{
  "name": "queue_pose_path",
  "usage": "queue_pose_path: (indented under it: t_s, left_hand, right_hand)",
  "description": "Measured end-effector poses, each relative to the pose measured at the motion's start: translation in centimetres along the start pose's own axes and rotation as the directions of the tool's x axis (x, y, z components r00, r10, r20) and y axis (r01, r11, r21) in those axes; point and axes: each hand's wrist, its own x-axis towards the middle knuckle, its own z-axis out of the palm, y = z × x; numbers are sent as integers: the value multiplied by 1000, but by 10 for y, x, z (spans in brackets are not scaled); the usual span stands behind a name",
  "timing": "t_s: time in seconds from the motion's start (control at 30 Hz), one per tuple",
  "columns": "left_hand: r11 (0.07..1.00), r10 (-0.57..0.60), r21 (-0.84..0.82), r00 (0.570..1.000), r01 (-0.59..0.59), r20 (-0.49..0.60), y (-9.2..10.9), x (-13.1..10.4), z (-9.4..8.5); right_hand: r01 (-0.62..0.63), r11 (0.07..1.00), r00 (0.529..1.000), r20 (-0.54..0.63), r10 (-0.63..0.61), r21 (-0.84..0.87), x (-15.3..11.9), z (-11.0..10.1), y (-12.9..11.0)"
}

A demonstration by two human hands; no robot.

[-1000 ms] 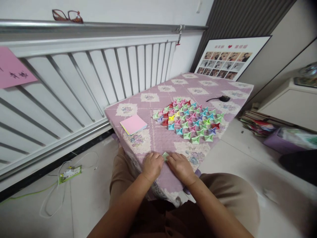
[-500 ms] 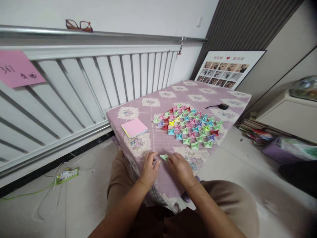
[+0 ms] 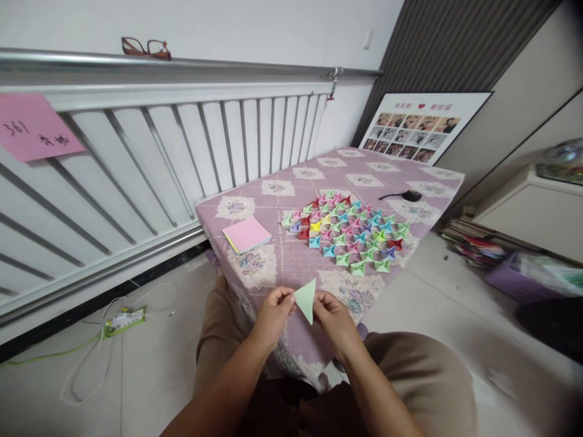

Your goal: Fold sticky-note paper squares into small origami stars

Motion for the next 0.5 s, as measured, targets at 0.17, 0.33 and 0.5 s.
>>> queue_pose_path:
  t_s: [0.17,0.33,0.5]
  left_hand:
    - [999,-28,-21,998,30,53,7,-7,-1]
    - [990,22,138,997,-31,69,8,-11,-2]
    - [773,375,539,926,-335,38,10,-16,-6]
  right_hand:
    - [82,988,993,98,-69,-133,-5,-3,-5]
    - [177,930,984,66,-164,-323,-11,-2,-12]
    - [228,826,967,19,-255,-515,-16,2,-14]
